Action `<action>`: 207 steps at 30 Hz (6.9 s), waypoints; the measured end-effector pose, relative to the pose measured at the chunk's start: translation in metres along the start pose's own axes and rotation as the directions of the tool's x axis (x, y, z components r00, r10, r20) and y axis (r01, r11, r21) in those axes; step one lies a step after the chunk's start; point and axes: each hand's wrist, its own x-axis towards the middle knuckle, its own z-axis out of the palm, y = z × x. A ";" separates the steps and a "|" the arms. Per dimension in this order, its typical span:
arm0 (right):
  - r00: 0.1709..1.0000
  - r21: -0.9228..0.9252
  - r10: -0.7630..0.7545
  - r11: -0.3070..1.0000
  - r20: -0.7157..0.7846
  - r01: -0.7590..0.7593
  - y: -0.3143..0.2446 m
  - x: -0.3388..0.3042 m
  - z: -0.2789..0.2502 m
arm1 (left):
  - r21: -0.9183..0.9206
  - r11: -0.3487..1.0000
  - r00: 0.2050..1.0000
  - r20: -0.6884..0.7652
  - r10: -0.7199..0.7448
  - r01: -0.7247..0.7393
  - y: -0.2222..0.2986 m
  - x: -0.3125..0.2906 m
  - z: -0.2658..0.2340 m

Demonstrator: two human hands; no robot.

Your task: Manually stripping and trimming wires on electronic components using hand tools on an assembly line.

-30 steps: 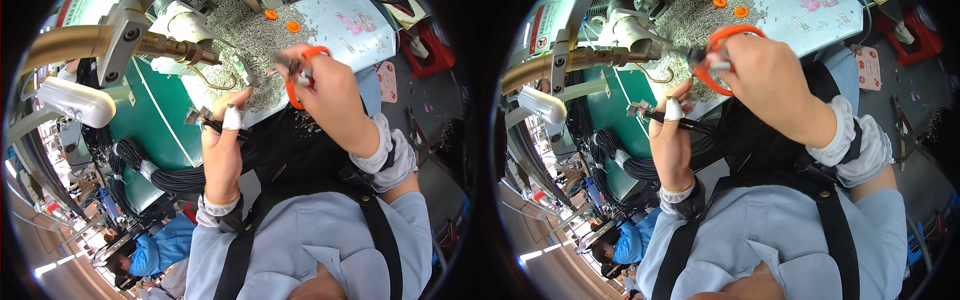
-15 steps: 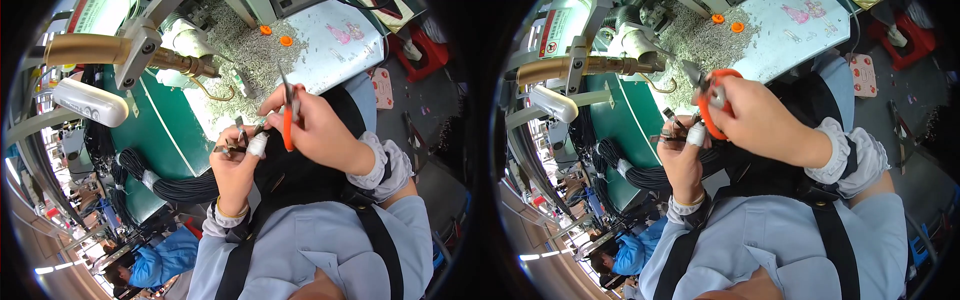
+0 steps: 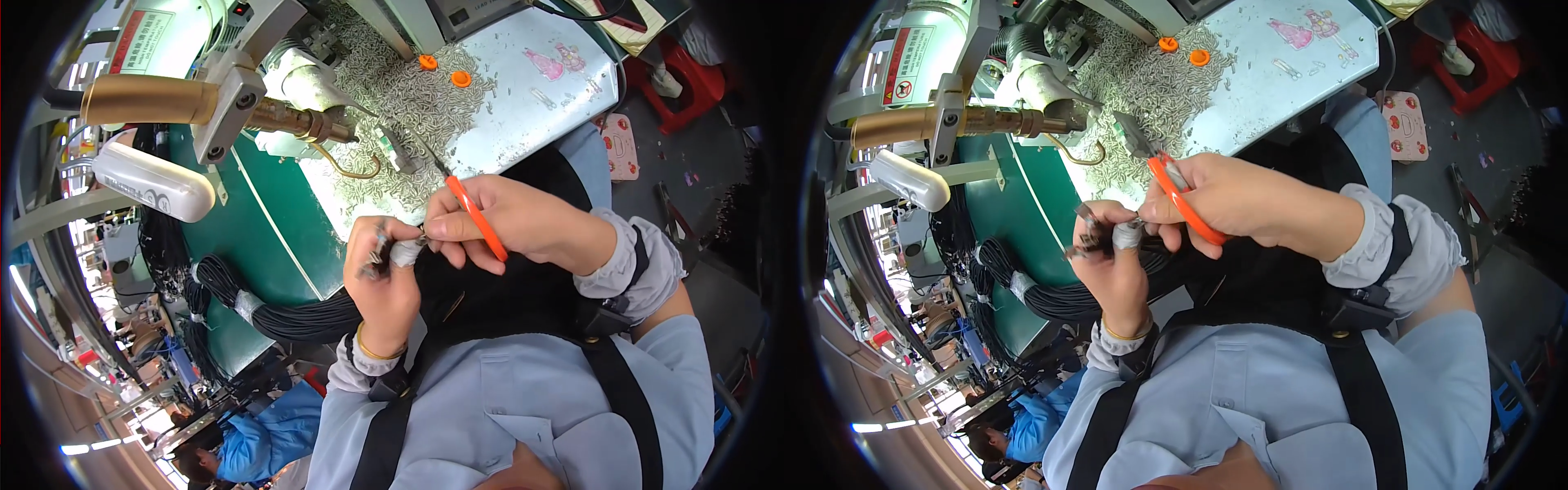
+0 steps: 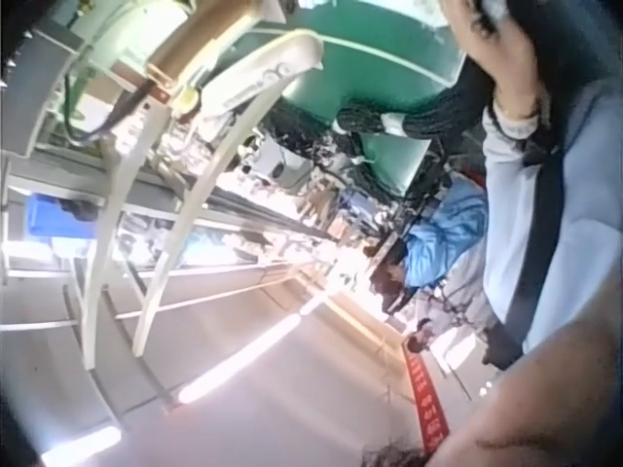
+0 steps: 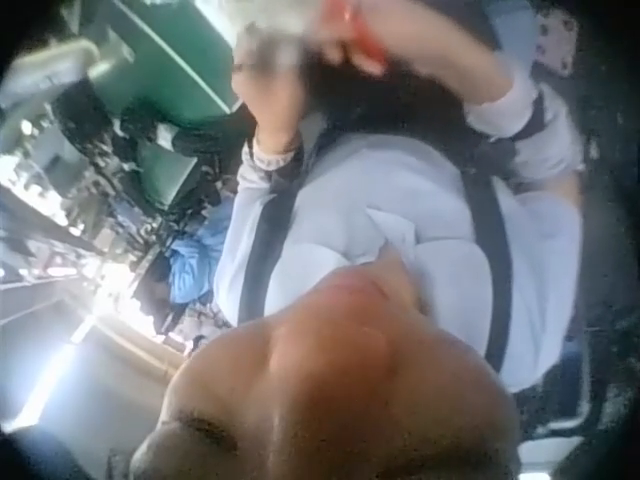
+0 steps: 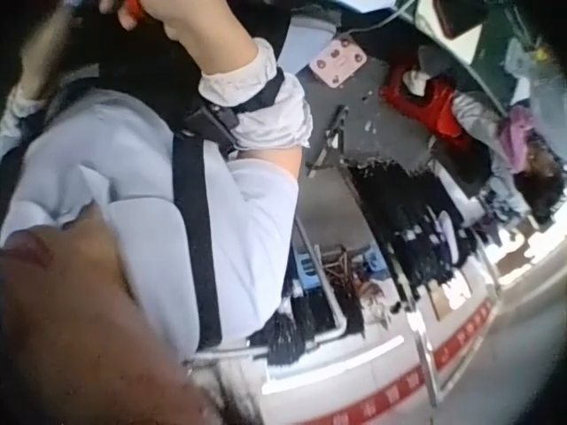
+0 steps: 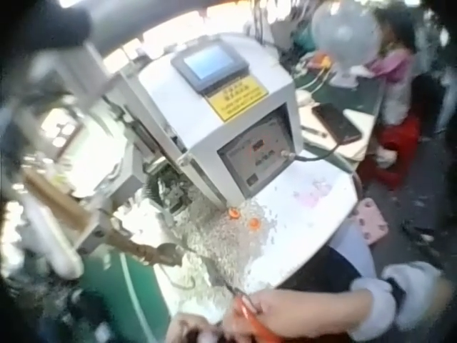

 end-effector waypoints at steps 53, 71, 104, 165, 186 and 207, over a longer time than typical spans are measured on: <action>0.953 -0.010 -0.181 0.983 -0.242 0.184 0.022 -0.004 0.021 | 0.136 0.980 0.968 -0.187 0.168 -0.144 0.003 -0.006 0.021; 0.991 -0.215 -0.078 0.975 -0.110 0.052 0.020 -0.008 0.007 | -0.396 0.882 0.955 -0.038 -0.295 0.257 0.004 0.002 -0.001; 0.964 0.072 -0.003 0.997 -0.267 0.023 0.030 0.071 -0.001 | -0.465 0.713 0.849 0.231 -0.475 0.525 -0.025 0.081 -0.032; 0.559 -0.830 -0.751 0.026 0.351 0.557 0.025 0.018 -0.005 | -0.555 0.499 0.741 0.415 -0.528 0.666 -0.004 0.009 -0.031; 0.992 -0.441 -0.104 0.895 -0.065 0.065 0.017 -0.003 0.014 | -0.403 0.852 0.933 0.015 -0.360 0.335 0.004 -0.004 -0.013; 0.958 0.067 0.041 0.997 -0.284 -0.023 0.019 0.062 0.001 | -0.546 0.615 0.820 0.319 -0.476 0.569 -0.027 0.081 -0.028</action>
